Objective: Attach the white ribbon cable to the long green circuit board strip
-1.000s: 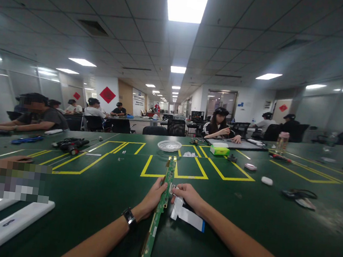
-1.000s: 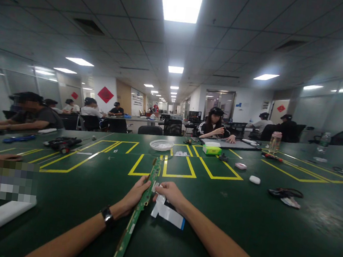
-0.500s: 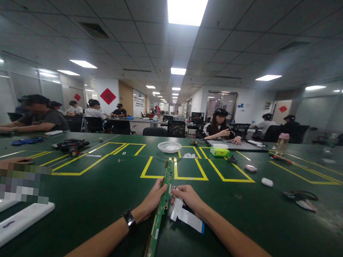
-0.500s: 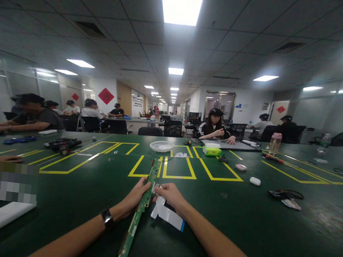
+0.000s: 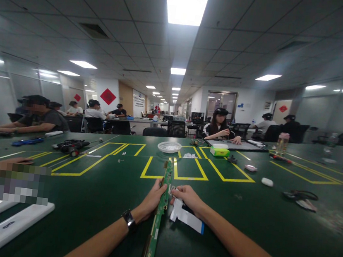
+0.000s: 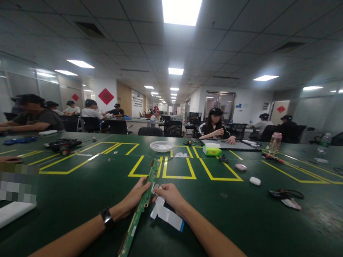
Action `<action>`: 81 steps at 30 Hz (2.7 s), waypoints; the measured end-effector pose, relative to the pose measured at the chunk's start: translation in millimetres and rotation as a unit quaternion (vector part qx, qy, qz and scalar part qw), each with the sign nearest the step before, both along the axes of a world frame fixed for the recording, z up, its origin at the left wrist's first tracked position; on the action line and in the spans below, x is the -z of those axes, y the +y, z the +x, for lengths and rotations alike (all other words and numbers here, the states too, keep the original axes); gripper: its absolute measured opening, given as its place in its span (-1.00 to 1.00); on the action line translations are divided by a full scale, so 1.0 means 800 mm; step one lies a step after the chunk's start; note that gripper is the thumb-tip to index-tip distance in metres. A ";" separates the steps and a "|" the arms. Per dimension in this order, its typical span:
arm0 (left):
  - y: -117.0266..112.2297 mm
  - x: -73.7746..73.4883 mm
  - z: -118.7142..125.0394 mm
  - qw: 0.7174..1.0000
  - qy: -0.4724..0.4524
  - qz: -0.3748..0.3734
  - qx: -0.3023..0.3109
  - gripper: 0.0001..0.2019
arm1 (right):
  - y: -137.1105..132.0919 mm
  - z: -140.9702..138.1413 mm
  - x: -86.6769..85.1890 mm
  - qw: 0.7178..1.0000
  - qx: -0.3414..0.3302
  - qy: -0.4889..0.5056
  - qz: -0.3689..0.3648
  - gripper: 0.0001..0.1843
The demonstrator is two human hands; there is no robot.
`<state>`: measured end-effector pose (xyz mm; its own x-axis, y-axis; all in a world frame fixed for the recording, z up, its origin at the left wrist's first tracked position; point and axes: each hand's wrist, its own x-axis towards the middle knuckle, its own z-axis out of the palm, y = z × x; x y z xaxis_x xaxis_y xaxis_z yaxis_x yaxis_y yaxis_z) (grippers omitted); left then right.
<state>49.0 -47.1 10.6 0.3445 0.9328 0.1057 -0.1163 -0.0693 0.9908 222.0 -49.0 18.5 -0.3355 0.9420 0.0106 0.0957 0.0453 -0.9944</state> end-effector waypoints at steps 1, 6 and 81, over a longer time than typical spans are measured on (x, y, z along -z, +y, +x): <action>0.000 0.000 0.000 1.000 -0.003 -0.002 0.002 -0.55 | 0.000 0.000 -0.001 1.000 0.003 -0.004 0.003 -0.60; -0.001 -0.001 0.002 1.000 -0.008 -0.005 0.011 -0.49 | 0.001 0.000 0.001 0.999 0.010 -0.020 0.022 -0.60; 0.034 -0.005 -0.039 0.887 0.303 0.328 -0.113 -0.59 | 0.021 0.059 -0.001 0.804 0.040 -0.479 0.350 -0.74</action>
<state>17.6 -20.0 14.7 0.3360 0.7913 0.5108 0.5147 -0.6085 0.6040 269.1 -32.6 18.9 -0.4443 0.8367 0.3201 0.8332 0.5172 -0.1955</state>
